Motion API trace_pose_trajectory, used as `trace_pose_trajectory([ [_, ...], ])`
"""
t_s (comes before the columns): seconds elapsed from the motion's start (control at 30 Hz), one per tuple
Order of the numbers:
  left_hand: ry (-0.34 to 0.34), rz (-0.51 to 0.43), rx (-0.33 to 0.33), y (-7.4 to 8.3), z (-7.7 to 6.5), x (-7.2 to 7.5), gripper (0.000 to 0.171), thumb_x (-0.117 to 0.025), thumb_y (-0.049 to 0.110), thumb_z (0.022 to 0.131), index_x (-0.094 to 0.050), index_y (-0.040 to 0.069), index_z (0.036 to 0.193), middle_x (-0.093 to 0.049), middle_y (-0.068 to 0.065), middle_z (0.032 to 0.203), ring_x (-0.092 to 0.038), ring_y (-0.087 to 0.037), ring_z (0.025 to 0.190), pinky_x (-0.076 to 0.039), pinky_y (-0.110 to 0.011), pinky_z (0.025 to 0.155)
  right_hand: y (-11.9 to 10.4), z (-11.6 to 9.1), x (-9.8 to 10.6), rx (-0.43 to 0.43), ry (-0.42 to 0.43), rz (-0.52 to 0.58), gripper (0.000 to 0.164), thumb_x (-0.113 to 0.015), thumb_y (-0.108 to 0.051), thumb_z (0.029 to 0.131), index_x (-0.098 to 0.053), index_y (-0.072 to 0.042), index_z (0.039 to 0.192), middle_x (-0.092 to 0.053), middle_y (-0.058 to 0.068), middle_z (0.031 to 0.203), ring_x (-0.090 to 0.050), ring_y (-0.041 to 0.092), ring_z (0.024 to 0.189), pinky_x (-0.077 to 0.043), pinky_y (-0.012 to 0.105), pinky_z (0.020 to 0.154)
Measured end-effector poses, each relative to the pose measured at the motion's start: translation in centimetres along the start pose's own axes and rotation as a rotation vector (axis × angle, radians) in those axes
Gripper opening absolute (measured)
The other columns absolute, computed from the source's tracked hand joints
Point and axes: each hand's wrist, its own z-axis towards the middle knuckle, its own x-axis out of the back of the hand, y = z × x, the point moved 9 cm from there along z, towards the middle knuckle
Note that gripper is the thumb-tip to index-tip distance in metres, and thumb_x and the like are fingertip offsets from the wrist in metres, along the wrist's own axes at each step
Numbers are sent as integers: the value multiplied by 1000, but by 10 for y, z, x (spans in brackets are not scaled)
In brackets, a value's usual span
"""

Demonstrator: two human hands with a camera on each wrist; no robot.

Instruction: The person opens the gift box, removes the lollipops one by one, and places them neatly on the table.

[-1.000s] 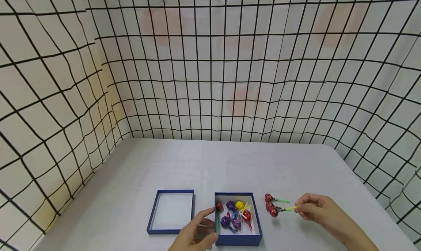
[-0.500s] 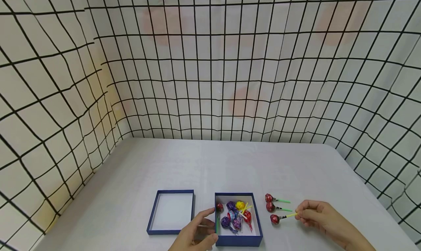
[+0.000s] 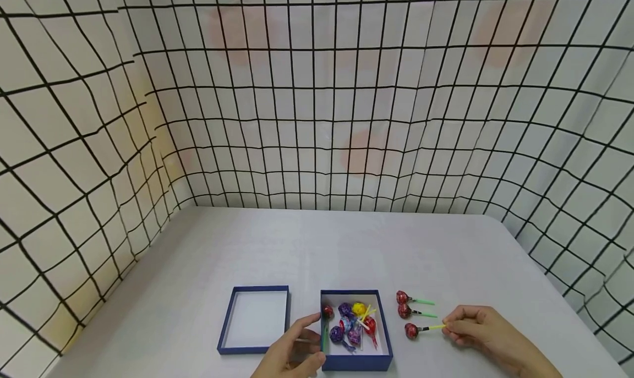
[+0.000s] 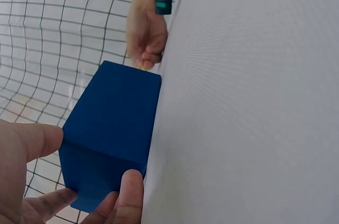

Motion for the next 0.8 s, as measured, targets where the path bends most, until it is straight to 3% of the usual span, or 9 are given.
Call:
trace_pose_trajectory([
  [0.23,-2,5,2,0,-1,1,65,-72,27,104,-46,8,161,-64,-12,125,-69,-28,114,-63,-36,88,5,-1,5,-39,60,-87,22,-68,-17,106,-73,4,111,-80,1,96,-71,8,85,-63,24,76],
  [0.47,-8,-3,14,-4,0,0,65,-72,27,103,-47,8,160,-65,-11,124,-68,-28,113,-63,-44,92,5,-3,0,-11,28,-110,28,-70,-16,105,-71,12,110,-80,3,94,-72,6,83,-63,22,75],
  [0.6,-4,3,17,-5,1,0,65,-73,26,103,-47,8,160,-65,-11,123,-69,-28,113,-63,-48,93,5,-3,0,-18,48,-120,28,-72,-17,104,-73,10,109,-80,3,93,-72,7,82,-63,22,74],
  [0.8,-2,-5,10,-3,2,1,65,-72,26,103,-47,8,160,-65,-11,123,-68,-27,112,-62,-45,92,2,-3,1,-26,79,-186,28,-72,-20,104,-75,8,109,-79,4,91,-70,9,77,-62,23,72],
])
